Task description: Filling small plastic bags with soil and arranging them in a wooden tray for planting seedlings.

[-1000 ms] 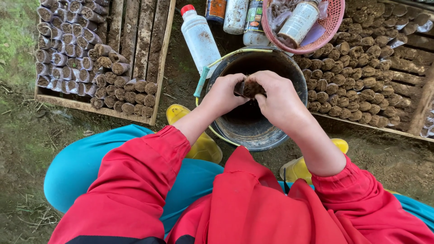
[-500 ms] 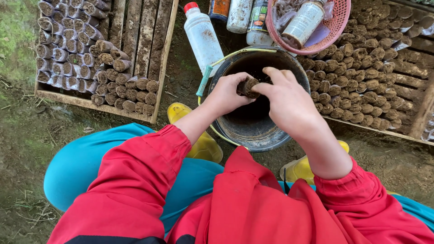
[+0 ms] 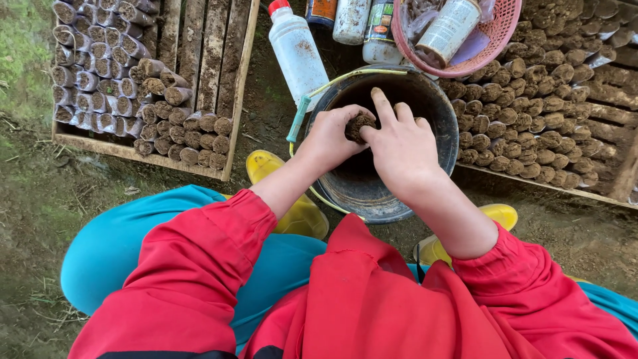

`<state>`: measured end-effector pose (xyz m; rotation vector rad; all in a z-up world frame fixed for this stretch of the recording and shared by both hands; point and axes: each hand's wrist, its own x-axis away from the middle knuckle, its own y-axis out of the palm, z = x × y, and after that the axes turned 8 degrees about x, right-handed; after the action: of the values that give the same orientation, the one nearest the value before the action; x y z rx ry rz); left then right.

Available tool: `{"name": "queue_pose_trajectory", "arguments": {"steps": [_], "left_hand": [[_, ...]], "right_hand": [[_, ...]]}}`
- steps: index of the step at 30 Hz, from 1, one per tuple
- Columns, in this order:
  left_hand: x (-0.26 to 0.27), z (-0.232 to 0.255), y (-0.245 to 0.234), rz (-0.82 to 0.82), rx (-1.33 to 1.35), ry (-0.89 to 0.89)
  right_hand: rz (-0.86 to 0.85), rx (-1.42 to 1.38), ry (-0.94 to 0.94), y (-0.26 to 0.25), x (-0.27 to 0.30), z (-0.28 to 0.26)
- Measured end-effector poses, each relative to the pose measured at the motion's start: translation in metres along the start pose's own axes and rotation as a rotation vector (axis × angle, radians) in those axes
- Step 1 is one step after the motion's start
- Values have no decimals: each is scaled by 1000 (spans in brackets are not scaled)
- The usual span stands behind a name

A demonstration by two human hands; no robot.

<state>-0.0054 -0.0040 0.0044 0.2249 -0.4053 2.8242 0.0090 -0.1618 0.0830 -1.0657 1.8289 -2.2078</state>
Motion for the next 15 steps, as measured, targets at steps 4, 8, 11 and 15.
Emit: {"name": "queue_pose_trajectory", "arguments": {"steps": [4, 8, 11, 15], "left_hand": [[-4, -8, 2, 22, -60, -17], [-5, 7, 2, 7, -23, -14], [-2, 9, -1, 7, -25, -30], [-2, 5, -6, 2, -51, -90]], "right_hand": [[11, -35, -16, -3, 1, 6], [18, -80, -71, -16, 13, 15], [-16, -120, -112, -39, 21, 29], [-113, -358, -63, -16, -15, 57]]}}
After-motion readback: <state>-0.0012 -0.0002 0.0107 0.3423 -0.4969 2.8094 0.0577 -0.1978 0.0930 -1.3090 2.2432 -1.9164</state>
